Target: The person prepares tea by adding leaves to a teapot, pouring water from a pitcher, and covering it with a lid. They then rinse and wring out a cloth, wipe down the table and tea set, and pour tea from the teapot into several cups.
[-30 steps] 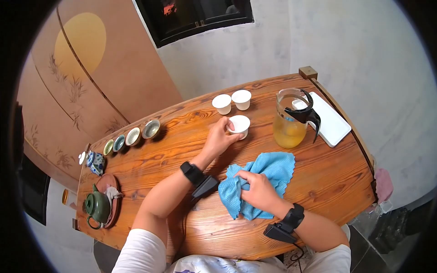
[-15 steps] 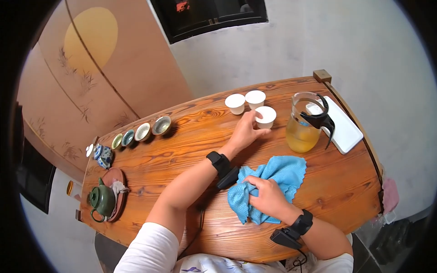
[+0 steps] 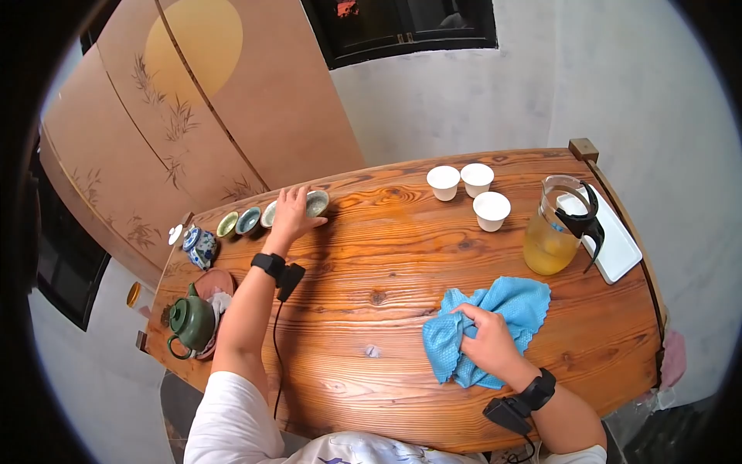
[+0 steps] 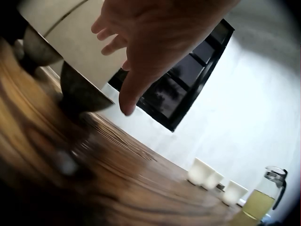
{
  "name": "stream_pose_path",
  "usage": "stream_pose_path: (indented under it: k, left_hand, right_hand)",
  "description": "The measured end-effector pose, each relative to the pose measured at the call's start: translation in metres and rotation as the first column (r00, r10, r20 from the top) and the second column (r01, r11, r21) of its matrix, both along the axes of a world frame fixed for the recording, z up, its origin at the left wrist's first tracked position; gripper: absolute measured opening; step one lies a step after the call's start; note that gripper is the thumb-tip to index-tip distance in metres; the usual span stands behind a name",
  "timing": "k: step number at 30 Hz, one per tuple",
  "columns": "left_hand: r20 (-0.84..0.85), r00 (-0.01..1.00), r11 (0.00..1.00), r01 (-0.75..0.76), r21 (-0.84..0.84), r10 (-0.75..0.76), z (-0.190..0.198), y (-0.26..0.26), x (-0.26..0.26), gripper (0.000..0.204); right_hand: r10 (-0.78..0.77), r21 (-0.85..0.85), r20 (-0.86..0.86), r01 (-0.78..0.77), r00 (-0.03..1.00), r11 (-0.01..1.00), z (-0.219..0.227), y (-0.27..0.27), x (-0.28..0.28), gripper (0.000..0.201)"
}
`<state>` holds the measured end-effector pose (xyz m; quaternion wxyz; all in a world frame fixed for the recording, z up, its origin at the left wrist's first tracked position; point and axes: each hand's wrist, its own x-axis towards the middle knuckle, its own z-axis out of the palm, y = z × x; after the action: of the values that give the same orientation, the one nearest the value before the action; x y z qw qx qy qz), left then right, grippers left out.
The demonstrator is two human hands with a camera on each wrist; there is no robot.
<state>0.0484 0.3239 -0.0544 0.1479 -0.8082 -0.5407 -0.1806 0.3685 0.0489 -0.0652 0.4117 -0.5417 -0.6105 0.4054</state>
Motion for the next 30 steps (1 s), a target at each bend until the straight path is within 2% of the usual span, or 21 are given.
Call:
stream_pose_path:
  k: [1, 3, 5, 7, 11, 13, 15, 17, 18, 20, 21, 23, 24, 27, 29, 30]
  left_hand:
    - [0.002, 1.0, 1.0, 0.001, 0.0, -0.001, 0.005, 0.002, 0.0, 0.082]
    - [-0.16, 0.981, 0.976, -0.137, -0.166, 0.111, 0.013, 0.005, 0.002, 0.089]
    - [-0.177, 0.977, 0.97, -0.149, -0.194, 0.115, 0.01, 0.014, 0.002, 0.093]
    - [-0.219, 0.971, 0.92, -0.169, -0.354, 0.094, 0.007, 0.023, 0.004, 0.094]
    - [-0.169, 0.981, 0.923, -0.151, -0.353, 0.095, -0.002, 0.027, 0.003, 0.092]
    - [-0.068, 0.993, 0.947, -0.114, -0.299, 0.098, -0.003, 0.024, 0.001, 0.088]
    - [-0.071, 0.993, 0.949, -0.115, -0.293, 0.098, -0.002, 0.021, 0.001, 0.086]
    - [-0.074, 0.993, 0.951, -0.11, -0.289, 0.092, -0.002, 0.014, 0.003, 0.084]
    - [-0.12, 0.99, 0.967, -0.1, -0.235, 0.074, -0.003, 0.008, 0.004, 0.083]
    - [-0.155, 0.986, 0.98, -0.087, -0.179, 0.059, -0.004, 0.0, 0.004, 0.083]
    - [-0.156, 0.988, 0.98, -0.043, -0.196, 0.012, -0.005, -0.004, 0.003, 0.085]
    - [-0.147, 0.989, 0.977, -0.009, -0.215, -0.023, -0.003, -0.017, 0.001, 0.088]
    - [-0.143, 0.989, 0.972, -0.007, -0.235, -0.028, -0.002, -0.023, 0.001, 0.091]
    - [-0.14, 0.99, 0.959, -0.022, -0.282, -0.018, 0.011, -0.053, 0.006, 0.097]
    - [-0.091, 0.988, 0.992, 0.117, -0.054, -0.122, 0.017, -0.074, 0.006, 0.097]
    - [-0.062, 0.989, 0.989, 0.127, -0.075, -0.132, 0.023, -0.086, 0.006, 0.096]
  right_hand:
    - [0.002, -0.009, -0.013, -0.003, 1.0, 1.0, 0.0, 0.0, 0.0, 0.014]
    - [0.001, -0.018, -0.023, -0.001, 1.0, 1.0, -0.002, 0.001, 0.001, 0.014]
    - [0.007, -0.03, -0.057, -0.009, 0.998, 1.0, -0.006, 0.002, 0.002, 0.015]
    - [0.01, -0.03, -0.034, -0.011, 0.999, 0.999, -0.001, 0.0, 0.003, 0.016]
    - [0.013, 0.034, -0.012, -0.012, 1.0, 0.999, -0.003, 0.0, 0.003, 0.016]
    - [0.013, 0.022, -0.028, -0.012, 1.0, 1.0, -0.002, 0.0, 0.002, 0.015]
    - [0.014, 0.015, -0.04, -0.013, 0.999, 1.0, -0.002, 0.0, 0.002, 0.015]
    - [0.038, -0.019, -0.18, -0.042, 0.983, 0.999, -0.007, 0.001, 0.004, 0.013]
    - [0.034, -0.02, -0.173, -0.038, 0.984, 0.999, -0.008, 0.0, 0.004, 0.013]
    - [0.024, -0.099, -0.441, -0.076, 0.897, 0.992, -0.009, 0.0, 0.004, 0.013]
    - [0.03, -0.099, -0.429, -0.079, 0.903, 0.992, -0.009, 0.001, 0.002, 0.013]
    - [-0.176, -0.312, -0.746, -0.103, 0.642, 0.945, -0.011, 0.0, -0.008, 0.014]
    - [-0.101, -0.254, -0.759, -0.15, 0.643, 0.956, -0.013, 0.0, -0.013, 0.022]
    - [-0.13, -0.259, -0.779, -0.127, 0.613, 0.957, 0.016, 0.008, -0.043, 0.024]
    - [-0.119, -0.231, -0.783, -0.108, 0.61, 0.967, 0.035, 0.018, -0.057, 0.026]
    - [-0.084, -0.192, -0.811, -0.129, 0.579, 0.973, 0.048, 0.023, -0.062, 0.021]
